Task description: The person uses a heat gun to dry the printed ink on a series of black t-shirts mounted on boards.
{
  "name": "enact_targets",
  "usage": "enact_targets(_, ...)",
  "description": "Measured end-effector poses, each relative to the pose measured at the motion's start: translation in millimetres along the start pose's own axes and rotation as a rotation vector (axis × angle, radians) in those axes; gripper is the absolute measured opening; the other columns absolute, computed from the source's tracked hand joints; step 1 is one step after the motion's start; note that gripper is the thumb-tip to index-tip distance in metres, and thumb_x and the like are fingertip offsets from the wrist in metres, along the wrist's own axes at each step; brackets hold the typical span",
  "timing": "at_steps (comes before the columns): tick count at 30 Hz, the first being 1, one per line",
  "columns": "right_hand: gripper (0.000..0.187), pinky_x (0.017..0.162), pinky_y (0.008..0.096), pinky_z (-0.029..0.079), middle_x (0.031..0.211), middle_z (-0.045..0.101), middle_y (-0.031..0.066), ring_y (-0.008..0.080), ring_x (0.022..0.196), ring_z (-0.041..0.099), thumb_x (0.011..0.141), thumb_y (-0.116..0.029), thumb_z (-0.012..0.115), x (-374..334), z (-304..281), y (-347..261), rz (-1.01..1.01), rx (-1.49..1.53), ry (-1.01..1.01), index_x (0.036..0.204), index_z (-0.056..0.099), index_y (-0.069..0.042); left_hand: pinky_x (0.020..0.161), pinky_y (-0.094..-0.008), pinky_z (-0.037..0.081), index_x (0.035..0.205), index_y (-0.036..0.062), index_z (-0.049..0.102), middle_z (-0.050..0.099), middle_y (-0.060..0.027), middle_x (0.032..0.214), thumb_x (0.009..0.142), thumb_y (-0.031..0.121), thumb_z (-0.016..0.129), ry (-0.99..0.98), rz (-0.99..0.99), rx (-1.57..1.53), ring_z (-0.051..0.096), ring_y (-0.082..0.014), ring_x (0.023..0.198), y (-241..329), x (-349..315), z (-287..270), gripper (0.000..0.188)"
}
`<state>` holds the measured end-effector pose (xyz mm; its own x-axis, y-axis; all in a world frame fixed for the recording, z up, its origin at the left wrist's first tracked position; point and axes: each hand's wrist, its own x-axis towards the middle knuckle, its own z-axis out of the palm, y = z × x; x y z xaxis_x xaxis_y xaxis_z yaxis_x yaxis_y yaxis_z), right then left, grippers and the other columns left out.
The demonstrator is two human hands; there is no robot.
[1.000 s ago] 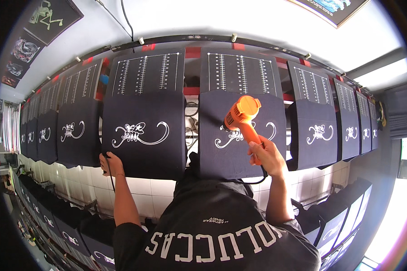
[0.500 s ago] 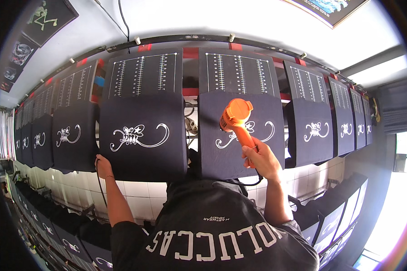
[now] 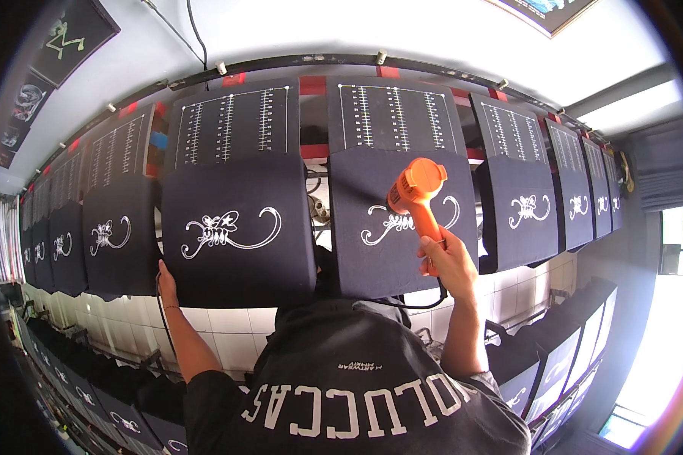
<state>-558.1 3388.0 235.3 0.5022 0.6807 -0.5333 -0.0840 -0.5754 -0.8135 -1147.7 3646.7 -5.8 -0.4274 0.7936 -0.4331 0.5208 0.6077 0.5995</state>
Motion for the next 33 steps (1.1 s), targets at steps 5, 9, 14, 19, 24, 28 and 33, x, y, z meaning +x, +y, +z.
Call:
enact_targets(5, 0.036, 0.056, 0.0230, 0.049, 0.080, 0.061, 0.0028, 0.0069, 0.061, 0.058, 0.095, -0.023, 0.060, -11.9, -9.4, 6.2, 0.022, 0.023, 0.017, 0.122, 0.057, 0.000, 0.109, -0.0377, 0.036, 0.136, -0.0085, 0.051, 0.056, -0.0198, 0.138, 0.097, 0.063, 0.031, -0.021, 0.024, 0.001, 0.052, -0.0325, 0.128, -5.9, 4.9, -1.6, 0.084)
enact_targets(9, 0.034, 0.055, 0.0224, 0.048, 0.080, 0.060, 0.0023, 0.0069, 0.061, 0.058, 0.096, -0.024, 0.060, -22.1, -7.2, 13.0, 0.006, 0.019, 0.040, 0.119, 0.058, 0.000, 0.108, -0.0383, 0.038, 0.133, -0.0088, 0.053, 0.057, -0.0210, 0.136, 0.096, 0.064, 0.033, 0.062, -0.016, 0.103, 0.053, -0.0330, 0.127, -5.6, 7.0, 1.2, 0.085)
enact_targets(14, 0.032, 0.055, 0.0218, 0.047, 0.079, 0.060, 0.0024, 0.0067, 0.060, 0.058, 0.096, -0.024, 0.060, -27.3, -2.5, 10.9, 0.012, 0.058, -0.052, 0.117, 0.058, 0.000, 0.107, -0.0389, 0.038, 0.130, -0.0078, 0.057, 0.059, -0.0215, 0.133, 0.095, 0.065, 0.035, 0.038, 0.016, 0.065, 0.055, -0.0332, 0.125, -4.6, 7.9, 0.5, 0.084)
enact_targets(19, 0.034, 0.055, 0.0218, 0.047, 0.080, 0.061, 0.0027, 0.0069, 0.060, 0.058, 0.096, -0.023, 0.060, -26.3, -3.6, 15.2, 0.002, 0.026, -0.033, 0.120, 0.057, 0.000, 0.106, -0.0393, 0.039, 0.129, -0.0066, 0.058, 0.060, -0.0213, 0.132, 0.095, 0.066, 0.035, 0.058, 0.005, 0.059, 0.056, -0.0331, 0.124, -4.3, 6.2, -1.0, 0.084)
enact_targets(24, 0.038, 0.054, 0.0218, 0.047, 0.079, 0.061, 0.0031, 0.0076, 0.059, 0.057, 0.096, -0.023, 0.060, -25.1, -18.0, 26.8, -0.009, 0.051, 0.092, 0.126, 0.056, 0.000, 0.106, -0.0394, 0.038, 0.129, -0.0066, 0.058, 0.060, -0.0213, 0.132, 0.095, 0.066, 0.034, 0.061, 0.012, 0.083, 0.056, -0.0335, 0.124, -2.5, 3.3, -0.3, 0.084)
enact_targets(28, 0.039, 0.054, 0.0225, 0.049, 0.079, 0.061, 0.0043, 0.0081, 0.056, 0.057, 0.097, -0.024, 0.060, -27.6, -24.6, 33.8, -0.034, 0.116, 0.124, 0.125, 0.055, 0.002, 0.106, -0.0395, 0.038, 0.128, -0.0079, 0.058, 0.060, -0.0212, 0.132, 0.096, 0.065, 0.033, 0.064, 0.048, 0.091, 0.056, -0.0341, 0.123, -1.6, 0.5, -0.6, 0.084)
enact_targets(33, 0.039, 0.051, 0.0220, 0.048, 0.077, 0.060, 0.0049, 0.0079, 0.054, 0.056, 0.097, -0.025, 0.060, -35.8, -28.0, 35.6, -0.028, 0.146, 0.144, 0.123, 0.055, 0.003, 0.106, -0.0396, 0.039, 0.129, -0.0094, 0.056, 0.060, -0.0209, 0.132, 0.098, 0.064, 0.031, -0.007, 0.075, 0.023, 0.056, -0.0341, 0.122, 1.2, -2.9, -2.0, 0.083)
